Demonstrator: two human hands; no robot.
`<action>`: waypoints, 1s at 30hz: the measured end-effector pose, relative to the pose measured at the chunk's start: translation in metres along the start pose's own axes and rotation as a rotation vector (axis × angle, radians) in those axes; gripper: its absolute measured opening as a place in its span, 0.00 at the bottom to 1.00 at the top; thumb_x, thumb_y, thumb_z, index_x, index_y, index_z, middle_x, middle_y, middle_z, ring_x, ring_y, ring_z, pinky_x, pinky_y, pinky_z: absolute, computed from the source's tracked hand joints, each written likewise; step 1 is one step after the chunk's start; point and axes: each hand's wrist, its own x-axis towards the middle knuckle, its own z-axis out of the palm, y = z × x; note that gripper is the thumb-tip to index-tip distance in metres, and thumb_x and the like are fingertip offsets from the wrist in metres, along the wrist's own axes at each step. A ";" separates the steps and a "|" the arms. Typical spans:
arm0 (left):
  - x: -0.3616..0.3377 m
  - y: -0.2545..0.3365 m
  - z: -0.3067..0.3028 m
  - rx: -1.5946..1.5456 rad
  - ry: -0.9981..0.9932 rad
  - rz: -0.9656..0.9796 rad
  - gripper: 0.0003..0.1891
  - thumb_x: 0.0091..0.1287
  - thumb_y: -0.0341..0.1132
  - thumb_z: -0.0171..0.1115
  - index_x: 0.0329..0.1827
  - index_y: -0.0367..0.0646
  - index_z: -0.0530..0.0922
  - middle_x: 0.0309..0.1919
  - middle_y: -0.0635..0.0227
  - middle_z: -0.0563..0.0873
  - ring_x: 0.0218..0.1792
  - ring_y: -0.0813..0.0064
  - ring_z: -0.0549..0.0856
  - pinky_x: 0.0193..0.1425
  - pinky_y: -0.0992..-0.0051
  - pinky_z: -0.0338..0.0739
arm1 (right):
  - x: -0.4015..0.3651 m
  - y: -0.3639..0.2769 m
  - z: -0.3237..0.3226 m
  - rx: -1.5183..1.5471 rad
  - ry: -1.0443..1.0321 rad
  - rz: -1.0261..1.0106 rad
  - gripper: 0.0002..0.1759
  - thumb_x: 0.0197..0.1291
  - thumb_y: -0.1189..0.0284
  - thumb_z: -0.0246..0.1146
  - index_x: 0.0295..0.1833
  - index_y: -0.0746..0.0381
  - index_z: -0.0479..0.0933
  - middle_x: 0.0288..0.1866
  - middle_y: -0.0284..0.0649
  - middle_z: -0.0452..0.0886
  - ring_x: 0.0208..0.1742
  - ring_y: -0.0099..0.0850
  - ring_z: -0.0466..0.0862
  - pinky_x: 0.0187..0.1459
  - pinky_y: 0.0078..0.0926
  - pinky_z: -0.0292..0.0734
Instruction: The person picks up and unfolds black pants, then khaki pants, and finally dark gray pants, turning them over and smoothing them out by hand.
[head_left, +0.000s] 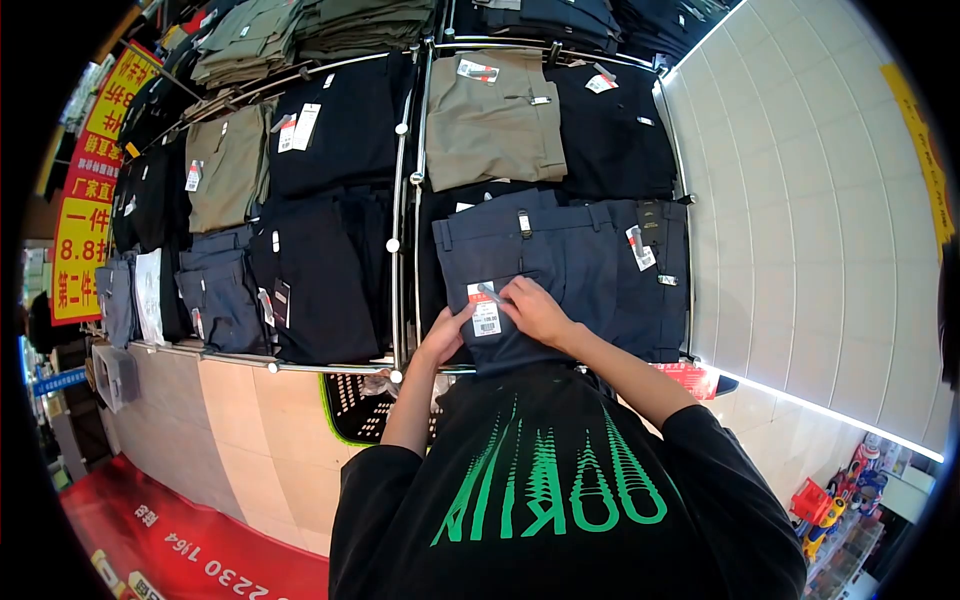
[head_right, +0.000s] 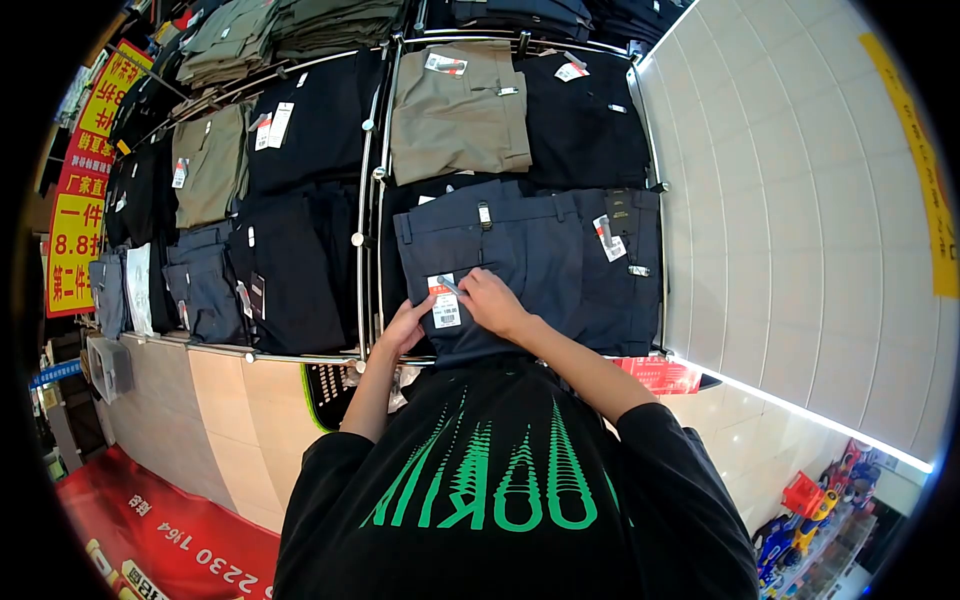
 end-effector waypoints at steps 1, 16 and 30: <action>0.001 -0.001 -0.001 0.010 0.003 -0.002 0.19 0.69 0.36 0.57 0.59 0.37 0.69 0.52 0.62 0.80 0.51 0.70 0.81 0.56 0.68 0.77 | -0.002 -0.002 0.000 -0.029 -0.014 -0.035 0.06 0.55 0.73 0.62 0.36 0.64 0.74 0.37 0.43 0.74 0.41 0.42 0.76 0.44 0.37 0.72; 0.032 0.030 0.023 -0.086 0.024 0.090 0.25 0.66 0.46 0.61 0.58 0.37 0.71 0.48 0.59 0.83 0.45 0.67 0.84 0.52 0.65 0.80 | -0.048 0.015 -0.029 -0.078 0.340 0.136 0.12 0.56 0.71 0.62 0.46 0.61 0.76 0.46 0.43 0.75 0.50 0.43 0.74 0.51 0.37 0.69; -0.053 0.011 0.169 1.243 -0.222 0.807 0.21 0.55 0.21 0.57 0.54 0.32 0.74 0.50 0.48 0.80 0.52 0.50 0.80 0.58 0.67 0.74 | -0.064 0.089 -0.086 1.327 0.463 0.774 0.38 0.57 0.61 0.67 0.66 0.69 0.61 0.61 0.48 0.72 0.59 0.37 0.75 0.59 0.30 0.71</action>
